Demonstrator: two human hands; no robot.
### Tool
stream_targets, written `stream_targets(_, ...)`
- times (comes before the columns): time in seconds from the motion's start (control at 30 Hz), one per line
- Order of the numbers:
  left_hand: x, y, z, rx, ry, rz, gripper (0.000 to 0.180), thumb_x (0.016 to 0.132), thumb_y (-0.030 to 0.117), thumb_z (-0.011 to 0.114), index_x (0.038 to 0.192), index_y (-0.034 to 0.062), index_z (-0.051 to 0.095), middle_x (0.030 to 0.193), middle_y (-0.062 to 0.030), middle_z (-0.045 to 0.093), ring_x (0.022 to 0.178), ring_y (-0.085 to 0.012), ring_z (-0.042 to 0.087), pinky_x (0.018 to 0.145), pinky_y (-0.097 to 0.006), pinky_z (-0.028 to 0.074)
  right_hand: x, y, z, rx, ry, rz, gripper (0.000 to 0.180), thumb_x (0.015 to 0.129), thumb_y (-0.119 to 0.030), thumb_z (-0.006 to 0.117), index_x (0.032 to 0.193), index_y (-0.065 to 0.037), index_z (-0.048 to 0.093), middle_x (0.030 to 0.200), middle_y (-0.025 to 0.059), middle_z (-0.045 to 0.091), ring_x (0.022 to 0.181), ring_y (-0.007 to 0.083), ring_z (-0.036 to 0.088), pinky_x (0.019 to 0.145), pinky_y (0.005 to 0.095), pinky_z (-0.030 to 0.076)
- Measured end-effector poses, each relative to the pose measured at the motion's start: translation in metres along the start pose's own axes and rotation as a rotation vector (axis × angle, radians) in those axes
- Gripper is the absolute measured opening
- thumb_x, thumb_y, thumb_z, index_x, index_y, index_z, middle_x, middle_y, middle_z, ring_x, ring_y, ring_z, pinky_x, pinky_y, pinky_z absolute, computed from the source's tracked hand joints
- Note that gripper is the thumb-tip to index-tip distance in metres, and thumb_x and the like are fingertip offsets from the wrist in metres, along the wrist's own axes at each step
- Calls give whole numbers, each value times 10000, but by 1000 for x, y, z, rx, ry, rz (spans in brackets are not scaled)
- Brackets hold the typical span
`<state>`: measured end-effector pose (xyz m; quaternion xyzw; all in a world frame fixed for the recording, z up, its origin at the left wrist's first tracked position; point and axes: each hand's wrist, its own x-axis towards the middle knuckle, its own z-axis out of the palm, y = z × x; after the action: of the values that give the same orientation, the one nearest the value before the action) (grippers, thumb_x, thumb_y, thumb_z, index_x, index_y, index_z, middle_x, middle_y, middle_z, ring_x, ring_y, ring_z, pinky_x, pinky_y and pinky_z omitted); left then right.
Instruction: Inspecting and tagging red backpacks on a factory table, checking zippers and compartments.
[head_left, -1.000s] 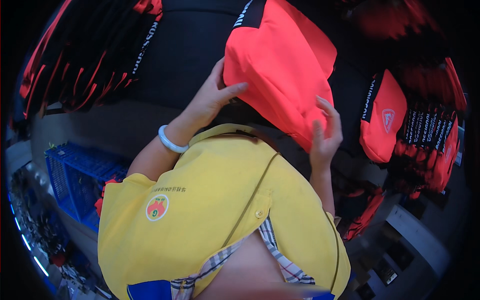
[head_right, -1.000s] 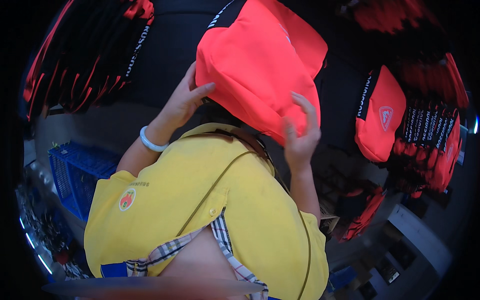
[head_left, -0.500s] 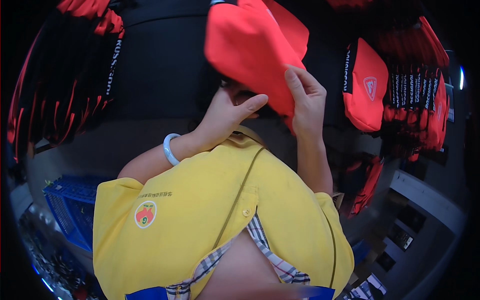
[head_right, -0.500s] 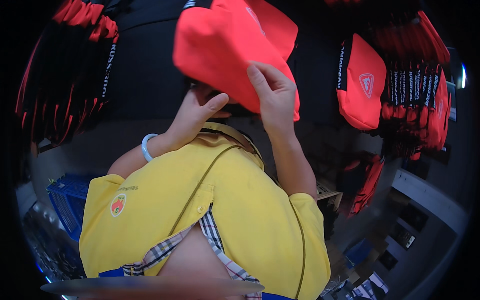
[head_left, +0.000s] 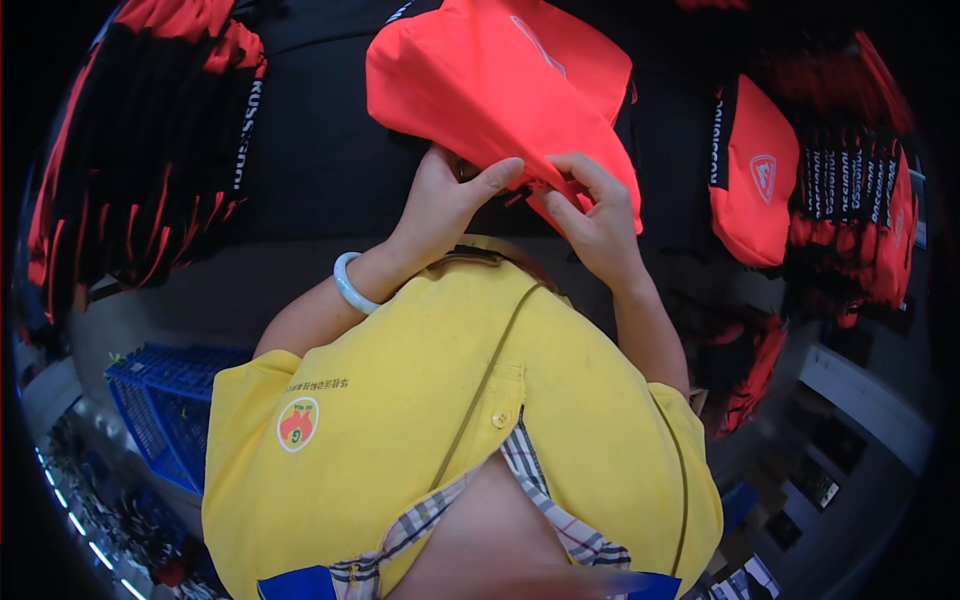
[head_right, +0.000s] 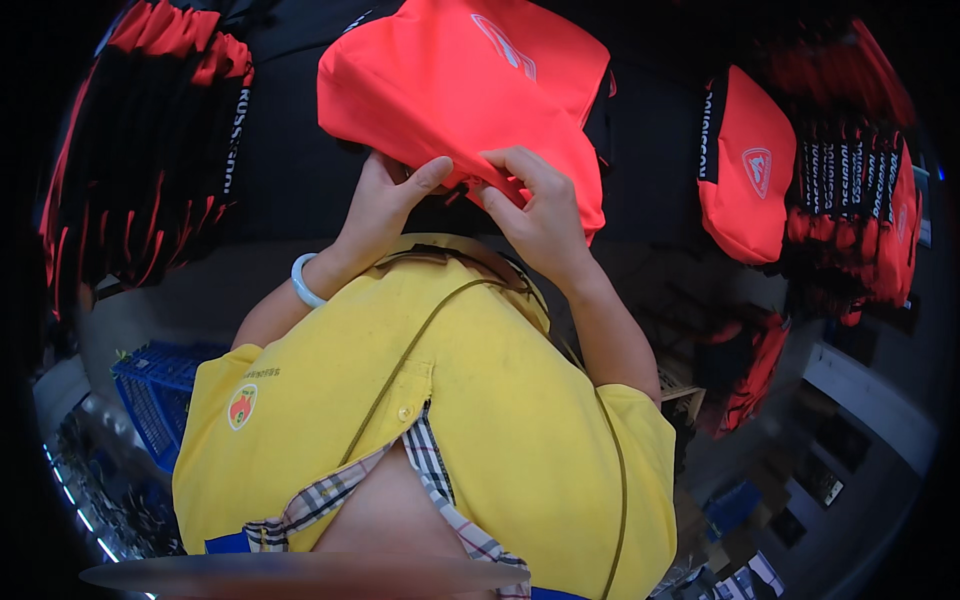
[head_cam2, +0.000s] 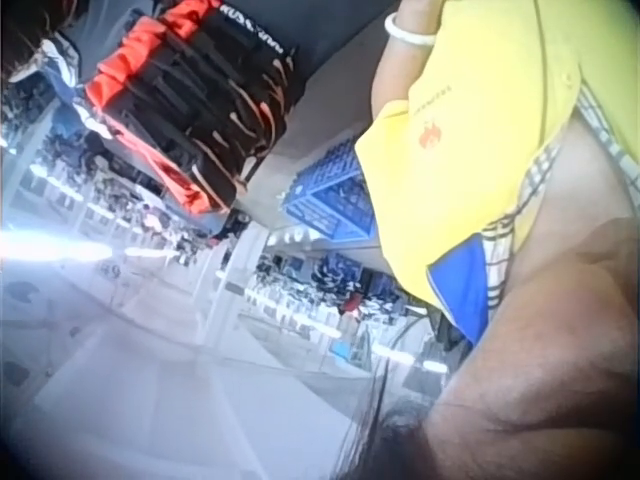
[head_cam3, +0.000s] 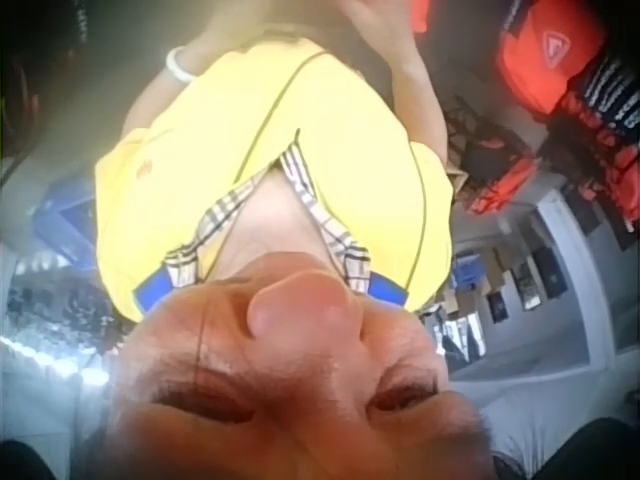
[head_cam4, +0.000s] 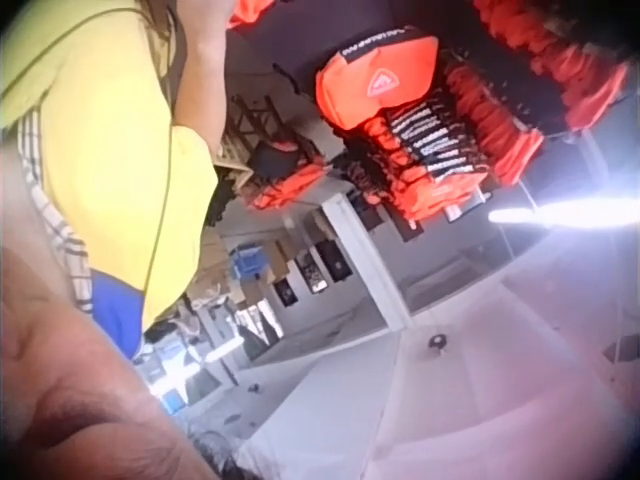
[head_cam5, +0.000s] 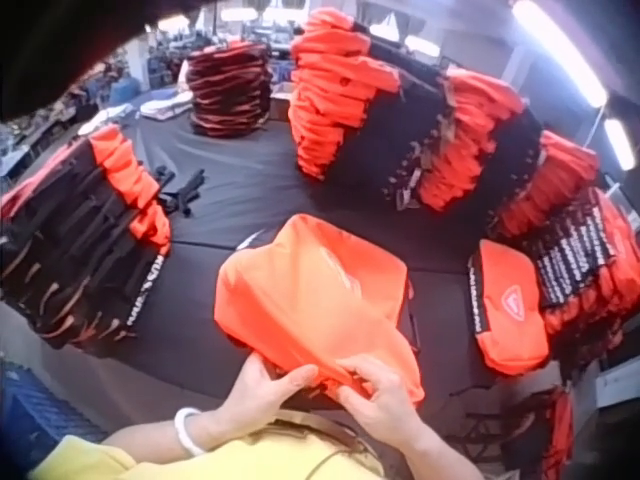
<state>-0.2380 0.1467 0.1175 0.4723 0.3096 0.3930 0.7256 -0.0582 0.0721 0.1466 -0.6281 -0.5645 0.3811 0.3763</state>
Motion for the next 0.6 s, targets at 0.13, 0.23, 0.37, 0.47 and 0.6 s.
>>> stream_targets(0.13,-2,-1,-7,11,1,-25,449,870,233,747,1160,-19,516,1002,-82,652,869,-128,640,767,-263,523,6,-5,-3,-89,-30,-119,279,849,-57,650,1118,12,627,961,135,672,900,219,661,803,318,511)
stream_targets(0.23,-3,3,-11,-15,9,-101,444,891,248,720,1177,-19,511,1027,-87,647,894,-139,639,790,-279,528,6,-3,-8,-45,-60,-164,249,866,-63,656,1098,25,633,939,109,674,878,168,652,780,283,512)
stream_targets(0.37,-7,-2,-17,-183,-108,-189,411,907,156,650,1242,-9,476,1145,-101,599,1025,-151,602,856,-307,522,13,-3,-6,-130,-32,-141,221,878,-141,685,1042,1,639,849,132,673,752,215,674,672,287,527)
stream_targets(0.47,-10,-14,-14,-176,-256,-63,481,812,-7,562,1275,-13,433,1146,-93,570,1077,-162,579,902,-311,497,23,-23,-2,-380,-59,-64,220,869,-166,700,991,2,629,808,144,655,697,245,662,658,292,522)
stream_targets(0.6,-9,-13,-18,-45,-285,-132,520,865,61,645,1328,-5,418,1251,-86,542,1153,-158,527,973,-318,440,26,-22,2,-343,-47,-133,208,862,-170,697,940,4,613,776,151,634,679,274,648,628,312,510)
